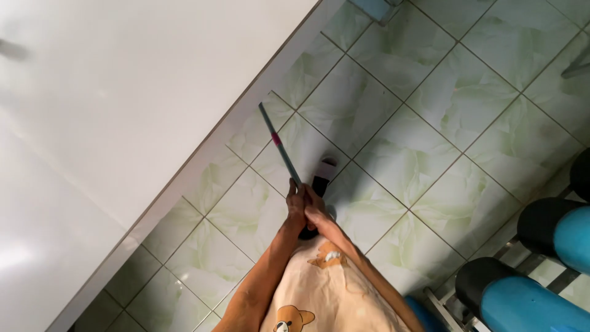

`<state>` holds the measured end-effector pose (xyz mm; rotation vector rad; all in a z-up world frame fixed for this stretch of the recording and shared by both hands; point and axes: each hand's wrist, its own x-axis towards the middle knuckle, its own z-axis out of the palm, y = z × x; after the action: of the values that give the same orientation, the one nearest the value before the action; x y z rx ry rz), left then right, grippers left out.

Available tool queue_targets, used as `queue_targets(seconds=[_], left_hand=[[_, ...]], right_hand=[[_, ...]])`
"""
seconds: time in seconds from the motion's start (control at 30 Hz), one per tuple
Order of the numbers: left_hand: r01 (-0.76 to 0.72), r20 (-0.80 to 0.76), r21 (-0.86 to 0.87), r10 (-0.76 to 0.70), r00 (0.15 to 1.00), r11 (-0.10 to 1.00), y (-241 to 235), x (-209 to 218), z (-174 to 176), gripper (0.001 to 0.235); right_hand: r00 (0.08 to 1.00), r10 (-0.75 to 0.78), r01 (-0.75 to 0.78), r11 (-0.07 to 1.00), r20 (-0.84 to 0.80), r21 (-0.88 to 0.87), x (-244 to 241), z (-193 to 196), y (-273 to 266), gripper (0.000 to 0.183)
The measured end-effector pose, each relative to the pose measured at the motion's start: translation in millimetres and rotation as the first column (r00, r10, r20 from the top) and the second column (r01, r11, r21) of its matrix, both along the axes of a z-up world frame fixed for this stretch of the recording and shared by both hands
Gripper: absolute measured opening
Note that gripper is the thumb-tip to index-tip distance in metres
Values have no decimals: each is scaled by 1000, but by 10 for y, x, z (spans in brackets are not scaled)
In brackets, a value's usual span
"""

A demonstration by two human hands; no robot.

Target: Mop the floor in a water filtration and storage area.

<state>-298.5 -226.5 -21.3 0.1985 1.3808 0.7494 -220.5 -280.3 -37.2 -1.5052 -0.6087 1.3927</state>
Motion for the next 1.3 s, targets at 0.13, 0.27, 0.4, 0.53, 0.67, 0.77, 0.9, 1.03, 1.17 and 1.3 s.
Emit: queue_targets(seconds=[0.13,0.27,0.4,0.53,0.67,0.77,0.9,1.03,1.17,1.3], left_hand=[[-17,-52,-28,16,999,999,-252,-113,76,65],[160,-134,167,-139,981,973,-58,-136,16,64],[331,-172,146,-305,937,932,369,-45,761,70],[516,-258,142,-472,843,845,444,-292,35,71],[706,-255,187,-660,707,684,112,-507,-380,71],[763,-206,216,-736,645,609,-299,-792,-205,70],[760,-135,240,-755,642,604,-967,-1534,77,67],[734,-10,179,-744,668,656,-1156,-2383,615,65],[741,158,-117,-724,671,661,-1131,-2908,1232,45],[766,94,-255,-773,627,590,-981,-2884,1316,46]], right_hand=[[987,-68,35,976,-146,-217,-262,-21,-347,45],[974,-189,177,979,-124,-105,-256,144,-148,38],[928,-328,256,904,-174,-341,-192,1063,341,36],[909,-381,298,878,-170,-374,-557,1496,327,33],[858,-498,406,807,-125,-428,-937,1785,48,34],[816,-565,457,760,-122,-462,-1269,1749,-326,38],[797,-585,452,743,-151,-494,-1920,1883,-899,43],[755,-643,479,676,-130,-560,-2721,2009,-1168,48],[725,-658,475,694,-207,-542,-3182,2048,-1256,49],[659,-704,495,669,-263,-554,-3198,2002,-1116,49]])
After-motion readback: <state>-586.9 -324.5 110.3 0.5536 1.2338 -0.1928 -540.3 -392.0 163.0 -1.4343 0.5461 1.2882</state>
